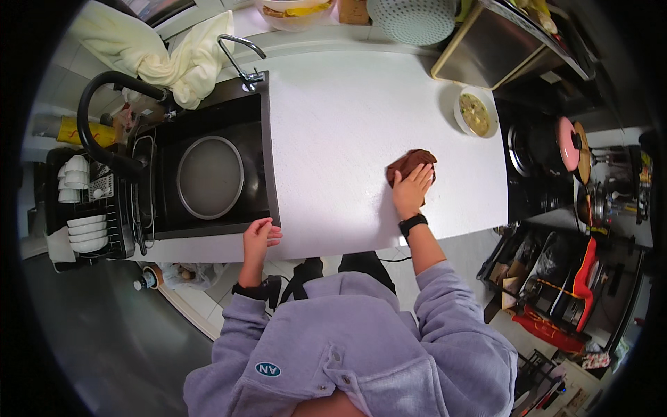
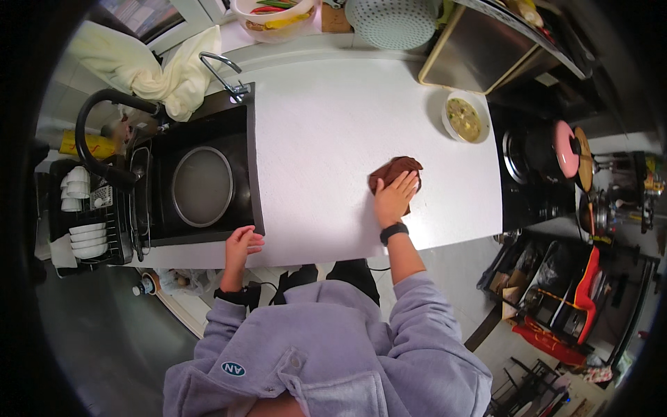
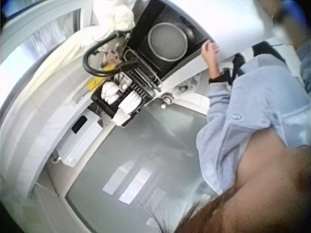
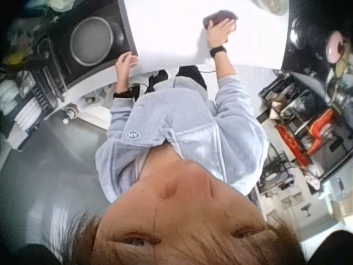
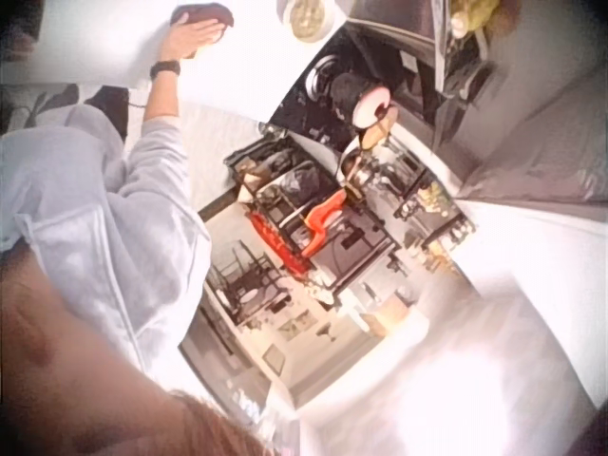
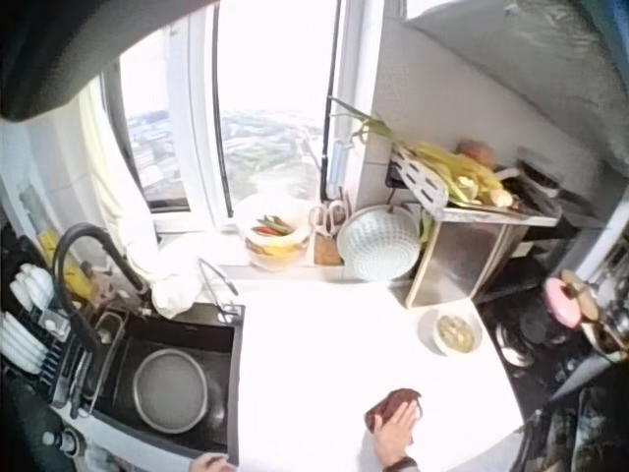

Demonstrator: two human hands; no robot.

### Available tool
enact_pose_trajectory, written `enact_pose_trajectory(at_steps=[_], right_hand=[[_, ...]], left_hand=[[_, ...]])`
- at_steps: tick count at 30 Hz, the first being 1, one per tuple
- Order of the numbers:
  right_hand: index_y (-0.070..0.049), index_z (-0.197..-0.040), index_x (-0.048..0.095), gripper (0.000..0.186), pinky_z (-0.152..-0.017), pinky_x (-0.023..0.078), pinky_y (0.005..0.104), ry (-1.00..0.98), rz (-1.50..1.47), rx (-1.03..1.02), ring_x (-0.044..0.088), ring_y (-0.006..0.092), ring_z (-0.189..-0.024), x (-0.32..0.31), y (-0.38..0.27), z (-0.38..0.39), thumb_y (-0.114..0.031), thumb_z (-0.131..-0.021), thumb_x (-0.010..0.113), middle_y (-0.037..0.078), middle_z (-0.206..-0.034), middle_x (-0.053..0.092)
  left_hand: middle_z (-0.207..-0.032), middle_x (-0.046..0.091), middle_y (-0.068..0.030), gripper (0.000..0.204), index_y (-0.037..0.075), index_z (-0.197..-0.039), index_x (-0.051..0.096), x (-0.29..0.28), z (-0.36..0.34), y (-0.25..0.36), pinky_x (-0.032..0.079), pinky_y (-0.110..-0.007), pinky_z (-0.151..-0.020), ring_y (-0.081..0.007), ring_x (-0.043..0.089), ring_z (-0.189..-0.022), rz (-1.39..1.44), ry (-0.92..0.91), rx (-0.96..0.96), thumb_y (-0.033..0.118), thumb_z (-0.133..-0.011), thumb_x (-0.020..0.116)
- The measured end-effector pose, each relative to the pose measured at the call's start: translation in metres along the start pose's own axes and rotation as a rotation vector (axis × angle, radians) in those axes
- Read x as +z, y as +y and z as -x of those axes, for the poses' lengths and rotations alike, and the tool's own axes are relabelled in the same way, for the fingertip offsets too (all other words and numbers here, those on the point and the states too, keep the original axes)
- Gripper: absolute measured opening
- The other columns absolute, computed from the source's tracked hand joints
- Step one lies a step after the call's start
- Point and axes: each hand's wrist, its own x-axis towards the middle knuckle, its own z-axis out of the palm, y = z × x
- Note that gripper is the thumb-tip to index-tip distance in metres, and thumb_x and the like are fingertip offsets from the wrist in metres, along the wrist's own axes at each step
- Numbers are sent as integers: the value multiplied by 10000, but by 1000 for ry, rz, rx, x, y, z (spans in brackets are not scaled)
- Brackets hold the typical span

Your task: The person rinses a pink bowl under running water, places it on the counter, then washes a scrubber and a cloth in the sink. They wipe the countertop and stovetop with the cloth, rinse the cloth again, and wipe the sink area. Finally, they rinse a ladle, hang it, and pour a beverage from a thermos into a cup.

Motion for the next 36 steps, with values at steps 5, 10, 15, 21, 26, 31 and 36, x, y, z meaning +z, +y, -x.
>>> enact_pose_trajectory(at_steps=[5,10,15,21,26,31,36], right_hand=[[169,-1333,243,680,-1105,189,456,-57,57,-20,206,452,-1334,16,-10,-51,-296,-898,481,366,-1417,178],[130,-1374,192,708,-1119,107,473,-42,-400,-167,144,424,-1367,8,-121,41,-186,-850,547,323,-1452,148],[-23,-1411,263,684,-1080,209,489,-147,-512,-829,248,410,-1329,-5,-238,79,-202,-830,577,273,-1440,225],[-116,-1448,223,573,-1119,139,434,-248,-173,-839,225,264,-1377,22,-255,-30,-292,-929,388,115,-1512,188],[-125,-1448,211,603,-1116,169,444,-220,-143,-487,246,304,-1363,25,-165,-129,-237,-896,427,139,-1494,223],[-210,-1404,332,713,-1084,295,431,-394,-169,-622,291,299,-1341,-2,-9,-207,8,-750,514,95,-1469,301],[-140,-1378,385,632,-1098,246,427,-237,-315,-700,318,380,-1301,-20,141,-157,61,-781,421,183,-1428,332]], left_hand=[[-890,648,-125,251,14,-1111,551,-1,-2,-13,542,-311,-615,-222,663,-752,46,97,-40,170,-920,507],[-889,649,-125,251,17,-1112,553,-17,7,-26,542,-295,-610,-213,660,-749,143,199,-111,175,-923,503],[-889,648,-131,246,11,-1114,549,-40,15,-31,543,-291,-610,-217,662,-751,202,301,-99,157,-921,499],[-914,639,-134,268,10,-1136,534,-47,25,-25,537,-290,-640,-212,654,-777,160,329,-92,168,-925,487],[-912,640,-128,269,13,-1127,542,-35,24,-15,536,-290,-644,-208,654,-777,119,299,-75,182,-923,495],[-911,643,-120,260,23,-1122,547,-20,21,-21,531,-288,-639,-201,653,-773,64,238,-75,185,-924,498],[-913,644,-113,272,31,-1123,551,-11,21,-25,532,-290,-647,-194,651,-777,15,173,-80,212,-922,515]])
